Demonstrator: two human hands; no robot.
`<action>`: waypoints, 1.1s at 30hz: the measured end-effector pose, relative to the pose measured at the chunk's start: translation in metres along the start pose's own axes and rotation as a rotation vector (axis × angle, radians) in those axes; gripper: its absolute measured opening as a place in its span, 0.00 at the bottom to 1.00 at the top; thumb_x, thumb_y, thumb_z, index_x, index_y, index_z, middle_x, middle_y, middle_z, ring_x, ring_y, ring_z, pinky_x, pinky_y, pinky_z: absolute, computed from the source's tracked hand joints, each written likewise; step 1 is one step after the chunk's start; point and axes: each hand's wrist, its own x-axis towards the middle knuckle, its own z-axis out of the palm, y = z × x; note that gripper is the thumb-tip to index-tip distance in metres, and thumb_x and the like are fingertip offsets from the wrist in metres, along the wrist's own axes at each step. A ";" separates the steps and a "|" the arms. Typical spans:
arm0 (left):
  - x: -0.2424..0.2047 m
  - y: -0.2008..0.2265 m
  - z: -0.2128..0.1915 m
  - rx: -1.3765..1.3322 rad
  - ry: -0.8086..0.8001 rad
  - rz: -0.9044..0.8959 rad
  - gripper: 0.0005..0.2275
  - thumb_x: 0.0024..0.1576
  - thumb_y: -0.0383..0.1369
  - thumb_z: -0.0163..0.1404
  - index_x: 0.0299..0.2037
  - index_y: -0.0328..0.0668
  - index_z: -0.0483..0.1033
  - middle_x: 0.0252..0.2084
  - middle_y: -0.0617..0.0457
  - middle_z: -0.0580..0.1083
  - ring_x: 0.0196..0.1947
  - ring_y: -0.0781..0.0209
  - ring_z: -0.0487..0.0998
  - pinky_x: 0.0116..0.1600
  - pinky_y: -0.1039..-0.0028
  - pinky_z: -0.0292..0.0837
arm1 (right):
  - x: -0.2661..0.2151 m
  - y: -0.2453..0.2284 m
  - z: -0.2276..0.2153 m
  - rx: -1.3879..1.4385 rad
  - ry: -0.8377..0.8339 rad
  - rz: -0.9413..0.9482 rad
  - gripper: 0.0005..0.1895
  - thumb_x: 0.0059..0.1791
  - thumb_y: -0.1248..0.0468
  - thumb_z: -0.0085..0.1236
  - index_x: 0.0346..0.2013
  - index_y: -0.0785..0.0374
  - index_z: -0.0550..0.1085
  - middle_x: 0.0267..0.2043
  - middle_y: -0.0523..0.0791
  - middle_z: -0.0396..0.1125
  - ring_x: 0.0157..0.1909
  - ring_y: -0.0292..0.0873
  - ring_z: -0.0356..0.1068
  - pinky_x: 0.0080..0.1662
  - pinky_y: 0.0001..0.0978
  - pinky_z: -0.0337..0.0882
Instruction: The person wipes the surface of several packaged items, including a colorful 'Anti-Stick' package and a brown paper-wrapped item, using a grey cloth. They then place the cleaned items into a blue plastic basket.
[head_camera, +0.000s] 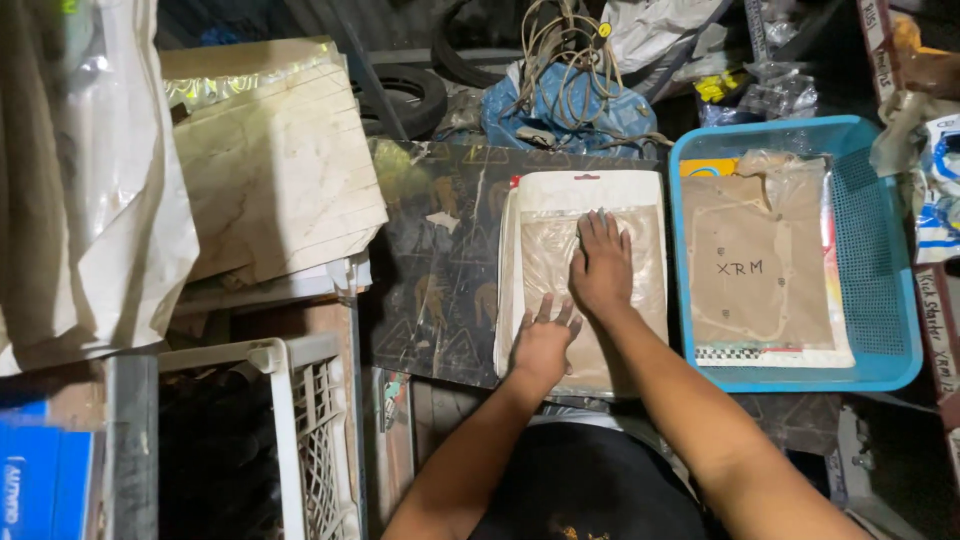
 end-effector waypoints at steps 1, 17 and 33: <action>0.003 -0.001 0.003 -0.004 0.003 -0.002 0.37 0.46 0.40 0.67 0.68 0.53 0.66 0.76 0.52 0.57 0.77 0.38 0.48 0.72 0.43 0.53 | -0.002 0.000 -0.005 -0.002 -0.001 -0.004 0.30 0.53 0.59 0.48 0.71 0.54 0.64 0.77 0.44 0.53 0.79 0.51 0.46 0.74 0.56 0.46; -0.002 -0.020 0.012 -0.074 0.179 0.080 0.28 0.38 0.51 0.67 0.52 0.62 0.81 0.54 0.57 0.78 0.61 0.46 0.74 0.67 0.51 0.64 | 0.019 -0.039 -0.001 -0.138 -0.360 -0.601 0.27 0.55 0.44 0.40 0.69 0.40 0.64 0.77 0.39 0.53 0.80 0.49 0.44 0.75 0.55 0.45; 0.001 -0.019 0.003 -0.048 0.126 0.079 0.25 0.41 0.51 0.65 0.48 0.53 0.83 0.46 0.48 0.81 0.55 0.41 0.78 0.68 0.50 0.62 | -0.006 -0.020 -0.019 -0.148 -0.423 -0.621 0.26 0.57 0.47 0.35 0.70 0.40 0.63 0.78 0.41 0.50 0.80 0.54 0.42 0.73 0.59 0.45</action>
